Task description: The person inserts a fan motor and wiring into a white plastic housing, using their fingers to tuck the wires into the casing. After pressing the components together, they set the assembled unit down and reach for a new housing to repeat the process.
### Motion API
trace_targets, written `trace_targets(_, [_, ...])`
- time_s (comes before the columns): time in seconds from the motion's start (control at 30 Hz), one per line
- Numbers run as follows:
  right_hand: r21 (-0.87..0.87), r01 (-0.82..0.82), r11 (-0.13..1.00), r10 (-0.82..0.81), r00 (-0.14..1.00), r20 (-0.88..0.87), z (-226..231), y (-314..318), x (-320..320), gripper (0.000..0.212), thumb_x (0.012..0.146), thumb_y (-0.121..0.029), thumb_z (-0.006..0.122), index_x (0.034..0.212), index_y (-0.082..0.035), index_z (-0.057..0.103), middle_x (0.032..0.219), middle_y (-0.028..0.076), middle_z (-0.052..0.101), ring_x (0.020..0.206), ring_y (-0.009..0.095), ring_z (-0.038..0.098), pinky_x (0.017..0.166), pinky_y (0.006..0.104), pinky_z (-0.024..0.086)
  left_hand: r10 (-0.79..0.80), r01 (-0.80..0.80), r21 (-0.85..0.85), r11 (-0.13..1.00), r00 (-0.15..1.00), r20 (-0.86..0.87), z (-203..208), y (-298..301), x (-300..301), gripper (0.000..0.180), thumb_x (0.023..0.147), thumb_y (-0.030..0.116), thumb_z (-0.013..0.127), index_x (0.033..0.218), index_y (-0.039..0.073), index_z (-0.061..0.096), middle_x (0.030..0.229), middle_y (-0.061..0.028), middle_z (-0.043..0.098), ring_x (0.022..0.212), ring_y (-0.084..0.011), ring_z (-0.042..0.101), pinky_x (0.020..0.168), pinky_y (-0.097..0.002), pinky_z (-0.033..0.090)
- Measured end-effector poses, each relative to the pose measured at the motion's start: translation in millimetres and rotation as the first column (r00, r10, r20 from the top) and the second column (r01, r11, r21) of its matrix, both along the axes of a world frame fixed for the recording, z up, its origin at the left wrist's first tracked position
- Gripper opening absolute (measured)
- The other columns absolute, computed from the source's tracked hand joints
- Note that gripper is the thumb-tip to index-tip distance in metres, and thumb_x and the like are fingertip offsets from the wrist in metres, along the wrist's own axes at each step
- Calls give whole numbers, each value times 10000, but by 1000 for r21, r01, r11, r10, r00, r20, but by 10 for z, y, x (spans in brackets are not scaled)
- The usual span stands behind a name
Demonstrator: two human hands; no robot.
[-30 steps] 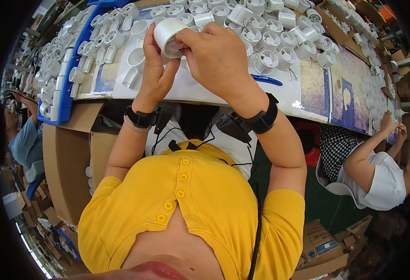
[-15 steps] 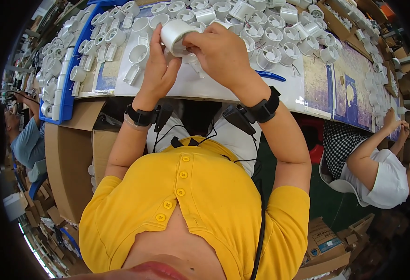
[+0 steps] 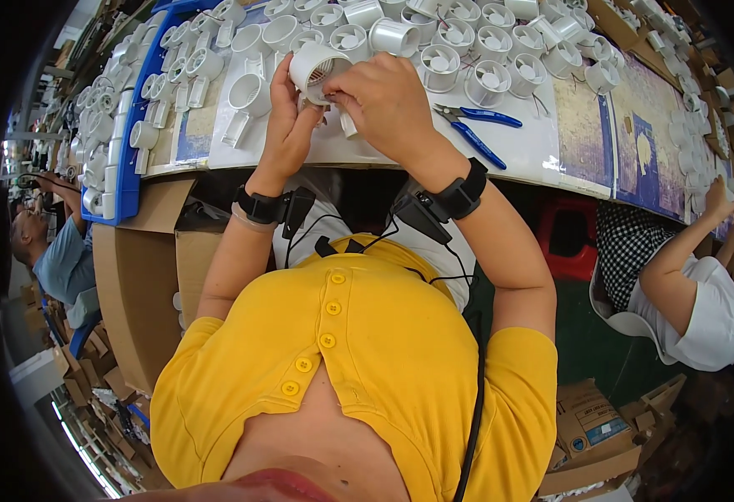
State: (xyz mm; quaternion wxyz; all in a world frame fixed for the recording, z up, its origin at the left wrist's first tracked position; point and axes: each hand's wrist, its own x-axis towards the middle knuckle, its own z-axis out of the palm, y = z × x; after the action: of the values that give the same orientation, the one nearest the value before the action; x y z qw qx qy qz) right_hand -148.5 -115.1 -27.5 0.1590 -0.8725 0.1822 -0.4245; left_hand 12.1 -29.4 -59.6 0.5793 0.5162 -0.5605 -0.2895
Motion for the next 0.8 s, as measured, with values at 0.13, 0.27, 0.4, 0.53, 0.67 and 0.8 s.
trace_targets(0.13, [-123, 80, 989, -82, 997, -13, 9, 79, 15, 130, 716, -92, 726, 830, -151, 703, 1020, 6, 635, 890, 218, 532, 816, 344, 413, -10, 12, 21, 1000, 994, -113, 20, 11, -18, 704, 873, 8, 466, 1468, -8, 90, 1379, -180, 358, 1232, -261, 429, 1011, -338, 373])
trace_targets(0.27, [-228, 152, 962, -150, 988, 26, 64, 137, 33, 145, 695, -76, 728, 813, -154, 694, 1190, 23, 578, 1058, 256, 498, 890, 364, 399, -13, 12, -8, 1000, 995, -97, -27, 7, 6, 697, 869, -3, 462, 1467, 0, 103, 1378, -176, 356, 1226, -248, 427, 979, -318, 395])
trace_targets(0.4, [-190, 117, 975, -119, 993, 1, 117, 132, 54, 145, 689, -68, 726, 808, -142, 689, 1274, 37, 535, 1177, 288, 453, 947, 383, 383, 1, -1, -20, 1000, 1000, 0, -20, 10, 10, 685, 871, -3, 455, 1464, 5, 113, 1374, -168, 361, 1204, -225, 430, 940, -300, 415])
trace_targets(0.53, [-154, 51, 987, -57, 998, -33, 146, 84, 57, 130, 700, -69, 723, 811, -130, 692, 1295, 39, 531, 1224, 293, 436, 977, 403, 369, -15, 16, 6, 1000, 997, -81, 39, 39, -1, 664, 882, 20, 442, 1464, 8, 123, 1369, -160, 370, 1179, -207, 438, 941, -299, 411])
trace_targets(0.67, [-163, -36, 986, 22, 996, -88, 180, 17, 23, 127, 720, -77, 719, 834, -131, 705, 1332, 35, 515, 1259, 296, 416, 997, 415, 359, -40, 42, 6, 999, 986, -160, 60, 26, -1, 647, 894, 55, 434, 1468, 21, 135, 1359, -157, 384, 1171, -198, 442, 954, -302, 402])
trace_targets(0.8, [-114, -124, 986, 111, 987, -119, 154, -61, -5, 146, 752, -86, 710, 885, -146, 725, 1376, 34, 491, 1300, 304, 386, 1029, 424, 340, -56, 75, 84, 994, 975, -213, 136, 17, 20, 645, 903, 87, 438, 1475, 44, 144, 1344, -150, 404, 1168, -196, 446, 961, -301, 397])
